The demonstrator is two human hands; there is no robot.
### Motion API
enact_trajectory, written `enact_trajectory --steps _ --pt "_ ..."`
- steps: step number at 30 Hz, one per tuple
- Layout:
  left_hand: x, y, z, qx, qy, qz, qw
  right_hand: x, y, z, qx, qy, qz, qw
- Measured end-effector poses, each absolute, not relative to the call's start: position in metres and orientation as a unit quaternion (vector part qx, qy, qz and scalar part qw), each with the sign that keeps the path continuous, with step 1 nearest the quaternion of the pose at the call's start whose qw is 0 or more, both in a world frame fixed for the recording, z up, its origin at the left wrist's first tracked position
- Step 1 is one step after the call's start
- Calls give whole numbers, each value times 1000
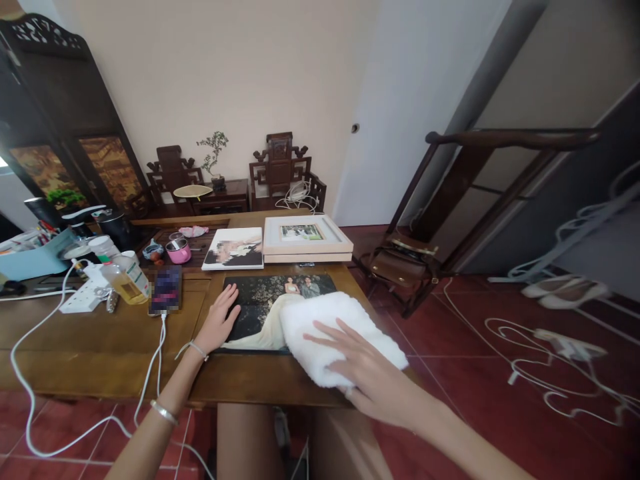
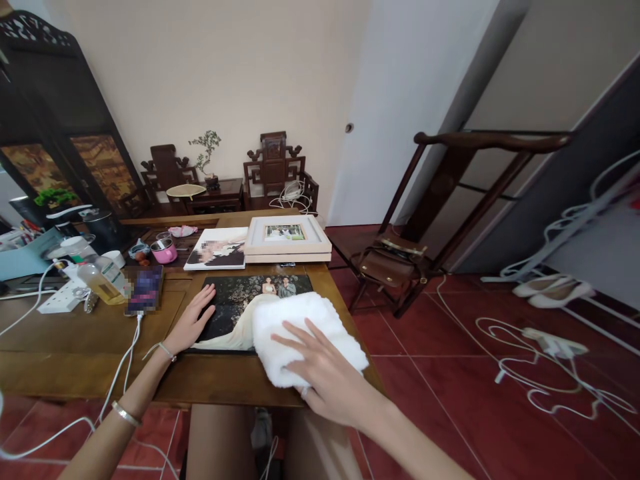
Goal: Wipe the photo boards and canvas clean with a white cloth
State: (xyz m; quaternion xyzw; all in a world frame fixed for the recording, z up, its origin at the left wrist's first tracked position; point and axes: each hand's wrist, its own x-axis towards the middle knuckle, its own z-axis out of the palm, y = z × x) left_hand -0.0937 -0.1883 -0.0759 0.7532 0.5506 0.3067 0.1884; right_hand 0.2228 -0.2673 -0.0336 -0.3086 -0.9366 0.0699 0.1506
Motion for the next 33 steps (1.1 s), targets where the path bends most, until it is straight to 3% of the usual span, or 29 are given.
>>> enact_trajectory --steps 10,23,33 --pt "-91 -192 -70 755 539 324 185 214 -138 -45 -386 -903 9 188" --pt "-87 -194 -62 751 529 357 172 224 -248 -39 -303 -937 57 164" --pt "-89 -194 -63 750 533 353 166 216 -150 -47 -404 -898 5 176"
